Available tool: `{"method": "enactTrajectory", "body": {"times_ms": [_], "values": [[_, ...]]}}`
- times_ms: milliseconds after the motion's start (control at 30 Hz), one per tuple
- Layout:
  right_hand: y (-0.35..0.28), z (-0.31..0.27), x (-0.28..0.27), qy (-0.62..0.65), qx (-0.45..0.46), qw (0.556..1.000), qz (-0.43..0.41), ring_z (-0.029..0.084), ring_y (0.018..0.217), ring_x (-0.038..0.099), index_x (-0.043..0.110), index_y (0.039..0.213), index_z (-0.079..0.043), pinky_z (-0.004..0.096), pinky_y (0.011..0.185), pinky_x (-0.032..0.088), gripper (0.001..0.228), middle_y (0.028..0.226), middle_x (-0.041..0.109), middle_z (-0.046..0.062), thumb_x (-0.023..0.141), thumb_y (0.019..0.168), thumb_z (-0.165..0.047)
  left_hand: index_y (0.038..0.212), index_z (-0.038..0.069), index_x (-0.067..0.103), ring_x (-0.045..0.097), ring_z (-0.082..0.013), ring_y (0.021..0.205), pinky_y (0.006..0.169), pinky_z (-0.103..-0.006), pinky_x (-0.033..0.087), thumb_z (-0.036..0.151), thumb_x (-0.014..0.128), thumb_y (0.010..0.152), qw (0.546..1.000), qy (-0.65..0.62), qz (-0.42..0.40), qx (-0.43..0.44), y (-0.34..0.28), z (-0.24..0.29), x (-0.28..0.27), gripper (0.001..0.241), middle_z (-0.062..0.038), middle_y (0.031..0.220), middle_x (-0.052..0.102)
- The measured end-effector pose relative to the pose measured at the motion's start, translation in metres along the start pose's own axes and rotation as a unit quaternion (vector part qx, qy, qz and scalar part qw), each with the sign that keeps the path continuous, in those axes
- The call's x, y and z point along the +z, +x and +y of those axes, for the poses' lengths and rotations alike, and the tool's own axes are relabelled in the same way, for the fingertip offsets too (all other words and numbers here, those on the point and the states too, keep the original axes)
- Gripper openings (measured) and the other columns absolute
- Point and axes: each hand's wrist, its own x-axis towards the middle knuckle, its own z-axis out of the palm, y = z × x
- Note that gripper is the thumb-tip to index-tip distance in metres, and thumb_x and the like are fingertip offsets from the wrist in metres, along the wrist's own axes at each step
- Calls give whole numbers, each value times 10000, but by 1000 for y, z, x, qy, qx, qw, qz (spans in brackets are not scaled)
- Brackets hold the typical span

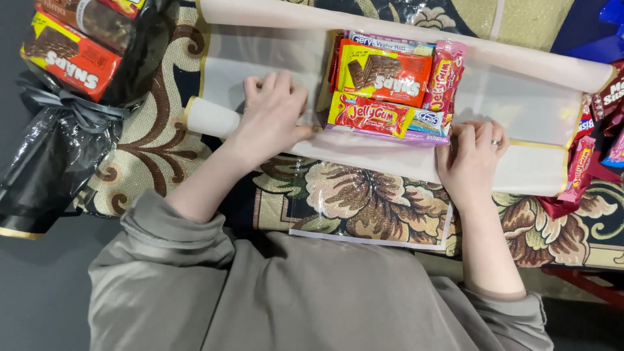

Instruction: Wrapping various snack items like gum and candy bars in paper to create a gift bouquet.

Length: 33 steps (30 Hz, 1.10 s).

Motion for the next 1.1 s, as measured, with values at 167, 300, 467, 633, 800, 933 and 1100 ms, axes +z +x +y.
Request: {"method": "enactTrajectory", "body": {"times_ms": [167, 300, 467, 633, 800, 933, 1100], "values": [[2, 3, -3, 64, 18, 997, -26, 408, 1135, 494, 587, 1050, -11, 541, 1090, 292, 211, 1077, 498, 167, 763, 952, -75, 802, 115, 501, 410, -292, 996, 925, -527, 227, 358, 869, 808, 999, -39, 25, -3, 11, -7, 3, 440, -29, 949, 347], [13, -14, -18, 83, 58, 993, -54, 422, 1133, 460, 614, 1176, -29, 547, 1005, 308, 235, 1127, 473, 208, 681, 981, -141, 980, 140, 645, 491, -289, 1064, 962, -485, 294, 488, 791, 857, 995, 84, 51, -20, 15, -1, 8, 397, -103, 1130, 557], [19, -19, -22, 96, 78, 991, -58, 394, 1104, 443, 601, 1109, -36, 519, 996, 293, 235, 1095, 455, 207, 714, 994, -207, 976, 80, 564, 478, -250, 848, 740, -325, 413, -35, 546, 943, 945, 146, 276, 94, -7, 8, 52, 122, -98, 952, 528], [13, -13, -23, 111, 92, 987, -77, 378, 1157, 427, 605, 1115, -60, 518, 1015, 270, 199, 1139, 457, 183, 706, 992, -180, 1004, 82, 520, 429, -280, 1031, 1065, -524, 279, 30, 510, 904, 967, -160, 180, 83, -14, -6, 51, 113, -105, 1062, 439], [12, -10, -22, 97, 106, 987, -76, 421, 1184, 433, 606, 1112, -63, 626, 1172, 181, 180, 1166, 447, 197, 698, 1011, -180, 1003, 170, 738, 497, -343, 1089, 1201, -658, 113, 258, 738, 929, 968, -34, 223, 113, -15, -6, 57, 115, -88, 1147, 493], [12, -10, -22, 100, 106, 986, -77, 440, 1240, 430, 555, 1135, -43, 721, 1218, 72, 223, 1169, 442, 225, 669, 1044, -211, 1089, 172, 723, 316, -349, 1429, 1127, -822, -13, 320, 735, 948, 971, -2, 207, 124, -14, -1, 55, 206, -125, 1455, 430], [10, -4, -39, 17, 105, 989, -107, 547, 1495, 247, 504, 1491, -13, 816, 1114, -36, 569, 1560, 272, 351, 465, 1122, -444, 1464, 169, 430, 119, -264, 1578, 1097, -880, 29, 481, 319, 1141, 977, 109, 156, 94, -11, 5, 54, 463, -136, 1691, 167]]}}
